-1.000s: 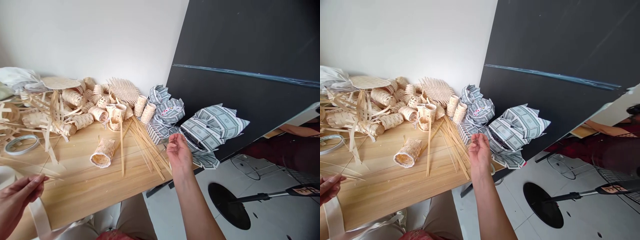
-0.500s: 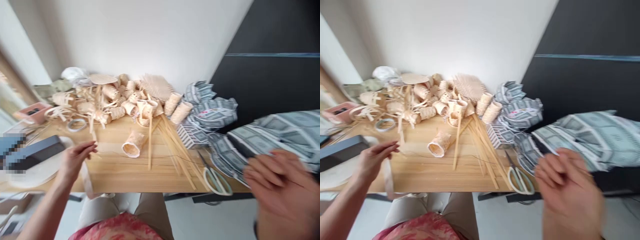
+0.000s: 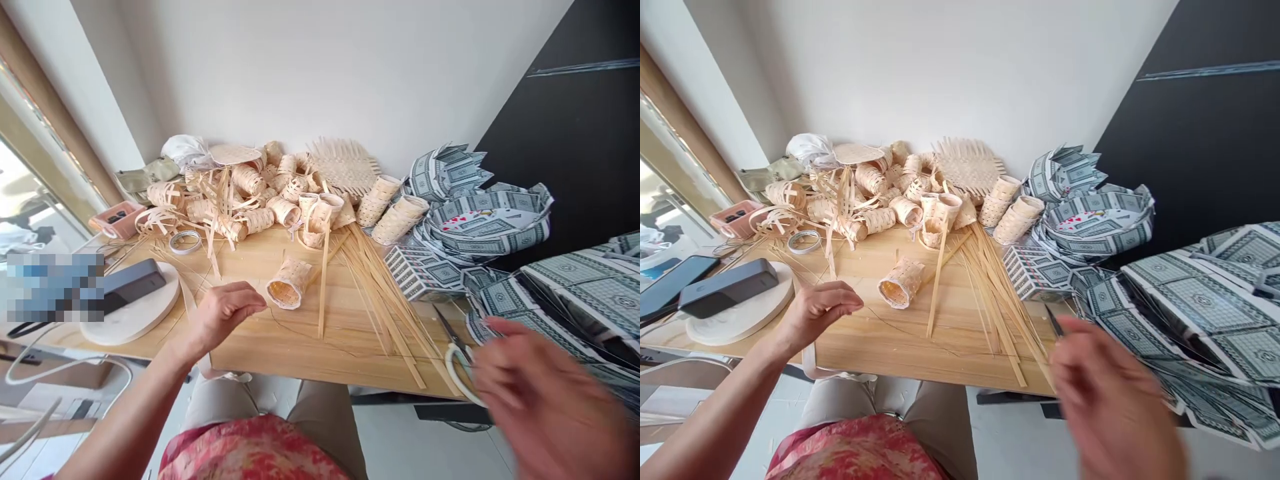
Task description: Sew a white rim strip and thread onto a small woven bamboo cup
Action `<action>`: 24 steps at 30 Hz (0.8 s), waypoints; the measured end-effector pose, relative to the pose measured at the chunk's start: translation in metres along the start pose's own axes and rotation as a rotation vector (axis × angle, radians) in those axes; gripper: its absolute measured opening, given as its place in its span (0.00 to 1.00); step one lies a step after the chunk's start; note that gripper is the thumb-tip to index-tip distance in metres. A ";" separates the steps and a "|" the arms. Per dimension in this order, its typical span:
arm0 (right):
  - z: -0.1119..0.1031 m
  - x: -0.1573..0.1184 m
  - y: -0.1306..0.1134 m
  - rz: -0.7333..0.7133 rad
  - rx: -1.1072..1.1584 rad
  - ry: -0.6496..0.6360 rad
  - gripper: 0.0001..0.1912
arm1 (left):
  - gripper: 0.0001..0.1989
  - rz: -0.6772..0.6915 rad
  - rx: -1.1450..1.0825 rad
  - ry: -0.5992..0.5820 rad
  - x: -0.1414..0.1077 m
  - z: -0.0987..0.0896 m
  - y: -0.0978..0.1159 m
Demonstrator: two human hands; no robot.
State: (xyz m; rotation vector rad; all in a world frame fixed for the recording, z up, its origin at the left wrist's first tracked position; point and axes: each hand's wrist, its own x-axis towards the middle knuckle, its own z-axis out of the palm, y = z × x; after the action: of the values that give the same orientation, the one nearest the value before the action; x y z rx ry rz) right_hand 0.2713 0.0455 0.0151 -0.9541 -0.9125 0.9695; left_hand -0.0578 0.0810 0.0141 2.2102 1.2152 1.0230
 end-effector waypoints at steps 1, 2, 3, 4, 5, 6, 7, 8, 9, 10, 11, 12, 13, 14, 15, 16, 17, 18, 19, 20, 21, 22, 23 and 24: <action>0.016 -0.006 0.008 0.094 -0.021 0.013 0.09 | 0.07 0.038 -0.027 -0.032 0.001 0.006 0.008; 0.033 -0.012 0.018 0.174 0.003 -0.008 0.10 | 0.07 0.081 -0.044 -0.039 0.001 0.013 0.015; 0.051 -0.017 0.027 0.251 0.037 -0.053 0.10 | 0.07 0.124 -0.038 -0.034 0.001 0.019 0.021; 0.067 -0.022 0.035 0.310 0.079 -0.104 0.09 | 0.07 0.176 -0.006 -0.025 0.001 0.025 0.026; 0.081 -0.027 0.042 0.365 0.126 -0.185 0.08 | 0.07 0.233 0.051 -0.004 0.001 0.031 0.030; 0.092 -0.031 0.047 0.427 0.155 -0.260 0.08 | 0.07 0.283 0.117 0.019 0.001 0.035 0.033; 0.099 -0.034 0.050 0.499 0.177 -0.348 0.08 | 0.07 0.323 0.181 0.042 0.001 0.038 0.035; 0.103 -0.036 0.050 0.546 0.174 -0.418 0.09 | 0.07 0.347 0.236 0.064 0.001 0.039 0.036; 0.103 -0.037 0.049 0.563 0.141 -0.469 0.10 | 0.07 0.354 0.272 0.078 0.001 0.039 0.037; 0.102 -0.037 0.046 0.549 0.079 -0.506 0.11 | 0.07 0.354 0.289 0.084 0.001 0.039 0.037; 0.098 -0.035 0.042 0.504 -0.010 -0.527 0.12 | 0.07 0.347 0.292 0.080 0.001 0.038 0.037; 0.094 -0.032 0.038 0.443 -0.116 -0.543 0.13 | 0.07 0.338 0.282 0.065 0.001 0.036 0.035; 0.089 -0.029 0.033 0.375 -0.221 -0.548 0.13 | 0.07 0.326 0.255 0.044 0.001 0.035 0.034; 0.083 -0.025 0.030 0.320 -0.317 -0.551 0.14 | 0.07 0.311 0.218 0.018 0.001 0.033 0.031; 0.078 -0.021 0.026 0.274 -0.394 -0.535 0.15 | 0.08 0.290 0.177 -0.006 0.000 0.032 0.027; 0.072 -0.017 0.023 0.230 -0.449 -0.492 0.16 | 0.08 0.261 0.137 -0.023 0.000 0.031 0.022; 0.066 -0.013 0.021 0.190 -0.484 -0.429 0.16 | 0.08 0.221 0.102 -0.031 0.000 0.030 0.017; 0.061 -0.010 0.018 0.158 -0.505 -0.358 0.17 | 0.08 0.174 0.067 -0.029 0.000 0.028 0.012; 0.055 -0.007 0.015 0.134 -0.516 -0.295 0.17 | 0.08 0.117 0.027 -0.019 0.001 0.026 0.009; 0.051 -0.005 0.013 0.119 -0.520 -0.253 0.17 | 0.08 0.051 -0.030 -0.008 0.002 0.023 0.008; 0.047 -0.003 0.010 0.110 -0.523 -0.232 0.17 | 0.08 -0.015 -0.114 -0.001 0.002 0.019 0.011; 0.044 -0.001 0.008 0.103 -0.526 -0.226 0.18 | 0.08 -0.074 -0.231 -0.004 0.003 0.015 0.016; 0.043 0.001 0.005 0.096 -0.529 -0.230 0.18 | 0.09 -0.119 -0.372 -0.032 0.003 0.010 0.025; 0.042 0.002 0.003 0.090 -0.531 -0.238 0.18 | 0.09 -0.135 -0.520 -0.075 0.004 0.006 0.036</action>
State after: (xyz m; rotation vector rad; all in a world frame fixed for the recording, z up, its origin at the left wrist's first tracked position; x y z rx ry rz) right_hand 0.2320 0.0583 0.0256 -1.3528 -1.3784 0.9465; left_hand -0.0326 0.0649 0.0355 1.7243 0.9204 1.0475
